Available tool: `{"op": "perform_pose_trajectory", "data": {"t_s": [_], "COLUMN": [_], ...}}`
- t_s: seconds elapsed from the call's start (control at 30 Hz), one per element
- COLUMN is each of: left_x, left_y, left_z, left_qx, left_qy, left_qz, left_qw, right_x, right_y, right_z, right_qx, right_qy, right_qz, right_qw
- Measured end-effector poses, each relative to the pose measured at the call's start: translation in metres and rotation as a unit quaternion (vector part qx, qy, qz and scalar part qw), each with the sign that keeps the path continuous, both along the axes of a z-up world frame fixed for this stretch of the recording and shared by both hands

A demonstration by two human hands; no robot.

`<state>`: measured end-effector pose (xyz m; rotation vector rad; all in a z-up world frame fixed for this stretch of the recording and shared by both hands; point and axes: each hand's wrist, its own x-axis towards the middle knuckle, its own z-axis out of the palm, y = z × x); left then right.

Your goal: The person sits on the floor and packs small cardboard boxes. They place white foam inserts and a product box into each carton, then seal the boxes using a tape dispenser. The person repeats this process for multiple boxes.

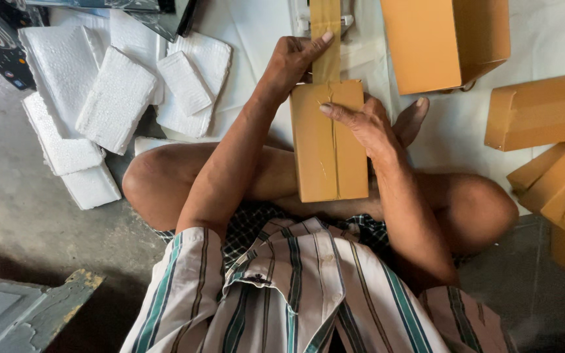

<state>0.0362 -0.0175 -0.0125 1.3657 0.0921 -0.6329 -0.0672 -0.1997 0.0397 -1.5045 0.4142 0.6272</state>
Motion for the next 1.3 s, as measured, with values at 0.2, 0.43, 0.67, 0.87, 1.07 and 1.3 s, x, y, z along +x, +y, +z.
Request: {"op": "perform_pose_trajectory", "data": {"t_s": [0.2, 0.43, 0.67, 0.87, 1.07, 1.3], "left_x": [0.001, 0.006, 0.003, -0.018, -0.101, -0.151], "left_y": [-0.005, -0.006, -0.013, 0.002, 0.022, 0.018], "left_z": [-0.002, -0.035, -0.035, 0.066, 0.190, 0.214], "left_qx": [-0.054, 0.079, 0.177, 0.067, 0.124, 0.157], "left_qy": [-0.041, -0.069, -0.051, -0.060, -0.149, -0.219], "left_qz": [0.004, 0.007, -0.003, -0.052, -0.082, -0.021], "left_qw": [0.998, 0.994, 0.983, 0.995, 0.977, 0.963], "right_x": [-0.001, 0.002, 0.004, -0.025, -0.076, -0.125], "right_y": [0.000, -0.005, -0.009, -0.011, -0.003, -0.001], "right_z": [-0.007, -0.021, -0.037, 0.003, 0.058, 0.062], "right_qx": [0.015, -0.013, 0.105, -0.010, -0.243, -0.237], "right_qy": [-0.003, 0.032, 0.033, -0.170, -0.468, -0.493], "right_qz": [-0.012, -0.002, -0.015, -0.031, 0.021, -0.013], "right_qw": [1.000, 0.999, 0.994, 0.985, 0.849, 0.837]}}
